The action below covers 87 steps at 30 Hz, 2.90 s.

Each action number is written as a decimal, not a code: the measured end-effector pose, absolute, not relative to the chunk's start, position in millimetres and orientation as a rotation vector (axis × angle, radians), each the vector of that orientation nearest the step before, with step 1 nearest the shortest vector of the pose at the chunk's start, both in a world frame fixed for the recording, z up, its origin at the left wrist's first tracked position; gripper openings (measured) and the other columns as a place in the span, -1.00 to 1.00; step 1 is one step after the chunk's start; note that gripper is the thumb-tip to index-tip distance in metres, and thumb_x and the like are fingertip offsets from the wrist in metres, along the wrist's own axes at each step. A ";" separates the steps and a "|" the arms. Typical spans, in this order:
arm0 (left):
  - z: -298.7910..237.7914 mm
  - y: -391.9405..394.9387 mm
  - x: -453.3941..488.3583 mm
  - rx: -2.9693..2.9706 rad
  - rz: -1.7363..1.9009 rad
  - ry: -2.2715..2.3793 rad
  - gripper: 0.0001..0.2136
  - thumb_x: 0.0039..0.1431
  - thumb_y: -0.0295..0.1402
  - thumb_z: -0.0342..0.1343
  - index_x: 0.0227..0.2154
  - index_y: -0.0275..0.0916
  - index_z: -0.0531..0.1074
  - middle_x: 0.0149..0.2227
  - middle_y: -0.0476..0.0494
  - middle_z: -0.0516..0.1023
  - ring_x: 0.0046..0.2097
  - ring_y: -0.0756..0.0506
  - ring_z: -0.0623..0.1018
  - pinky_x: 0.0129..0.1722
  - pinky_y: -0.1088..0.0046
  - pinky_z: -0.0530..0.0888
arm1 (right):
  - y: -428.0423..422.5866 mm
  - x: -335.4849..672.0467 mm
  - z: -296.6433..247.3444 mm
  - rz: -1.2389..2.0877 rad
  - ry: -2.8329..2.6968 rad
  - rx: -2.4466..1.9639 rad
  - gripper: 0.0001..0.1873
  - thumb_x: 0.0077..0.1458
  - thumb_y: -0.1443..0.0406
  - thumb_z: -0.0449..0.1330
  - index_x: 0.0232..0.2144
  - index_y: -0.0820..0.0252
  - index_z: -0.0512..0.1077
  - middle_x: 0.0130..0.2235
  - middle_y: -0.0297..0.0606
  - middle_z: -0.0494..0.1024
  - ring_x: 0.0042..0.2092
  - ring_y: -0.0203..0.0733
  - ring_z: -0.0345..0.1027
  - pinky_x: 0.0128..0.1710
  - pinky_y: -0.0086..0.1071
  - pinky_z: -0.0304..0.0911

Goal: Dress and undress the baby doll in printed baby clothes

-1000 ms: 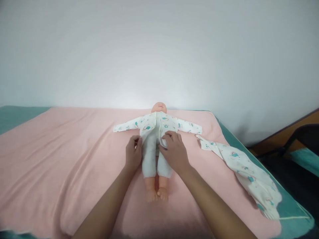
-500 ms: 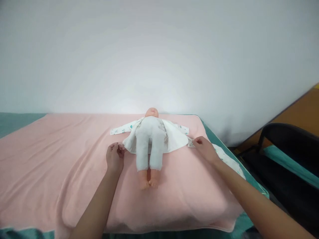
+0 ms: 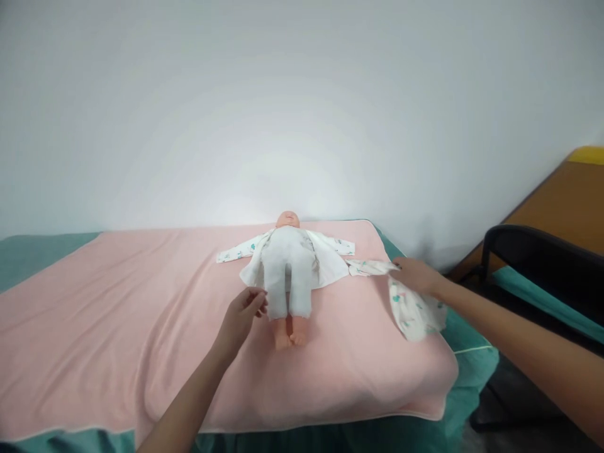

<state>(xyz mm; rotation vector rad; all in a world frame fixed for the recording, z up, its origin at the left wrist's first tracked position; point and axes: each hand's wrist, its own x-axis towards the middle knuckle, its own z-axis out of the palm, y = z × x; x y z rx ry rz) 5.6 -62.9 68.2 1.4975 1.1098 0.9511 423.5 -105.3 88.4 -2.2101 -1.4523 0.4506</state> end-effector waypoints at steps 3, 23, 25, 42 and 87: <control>87.2 -93.8 23.2 1.868 0.862 0.914 -0.76 0.18 -0.30 -0.01 -0.11 -0.17 0.40 -0.20 -0.14 0.50 -0.19 -0.09 0.50 -0.20 0.35 0.44 | -92.6 376.1 126.0 0.986 -1.235 -1.953 -0.81 -0.01 0.18 0.22 -0.38 0.18 0.40 -0.34 -0.15 0.53 -0.31 -0.09 0.42 -0.38 -0.31 0.32; 228.2 -126.4 20.4 2.025 1.321 1.146 -0.71 -0.01 -0.46 0.11 -0.17 -0.17 0.30 -0.21 -0.05 0.46 -0.27 -0.04 0.48 -0.34 0.45 0.42 | -141.3 218.5 258.0 0.163 -2.276 -1.019 -0.52 -0.01 0.40 0.16 0.00 0.00 0.31 0.10 -0.20 0.26 0.13 -0.07 0.17 0.06 -0.12 0.25; 253.9 -134.2 15.7 1.968 1.266 1.137 -0.70 -0.07 -0.45 0.15 -0.22 -0.18 0.29 -0.24 -0.05 0.42 -0.30 -0.03 0.45 -0.42 0.49 0.39 | -150.3 209.9 271.8 0.123 -2.383 -0.864 -0.46 -0.02 0.39 0.19 0.04 -0.05 0.28 0.12 -0.21 0.21 0.13 -0.07 0.15 0.06 -0.12 0.24; 291.0 -135.7 -12.5 1.862 1.198 0.705 -0.68 -0.10 -0.48 0.11 -0.20 -0.16 0.34 -0.50 0.04 0.18 -0.52 0.07 0.28 -0.58 0.56 0.23 | -150.9 213.5 291.9 -0.778 -2.859 -0.724 -0.68 0.00 0.61 -0.03 -0.34 0.16 0.35 -0.14 -0.22 0.42 -0.22 -0.18 0.20 -0.28 -0.30 0.07; 144.8 -78.6 -7.4 1.202 0.885 0.601 -0.64 0.04 -0.16 0.20 -0.17 -0.30 0.50 -0.25 -0.21 0.59 -0.26 -0.19 0.56 -0.30 0.35 0.44 | -82.3 194.4 200.7 1.727 -1.544 -1.174 -0.64 -0.14 0.08 0.38 -0.39 0.21 0.43 -0.43 -0.30 0.53 -0.42 -0.27 0.40 -0.41 -0.43 0.34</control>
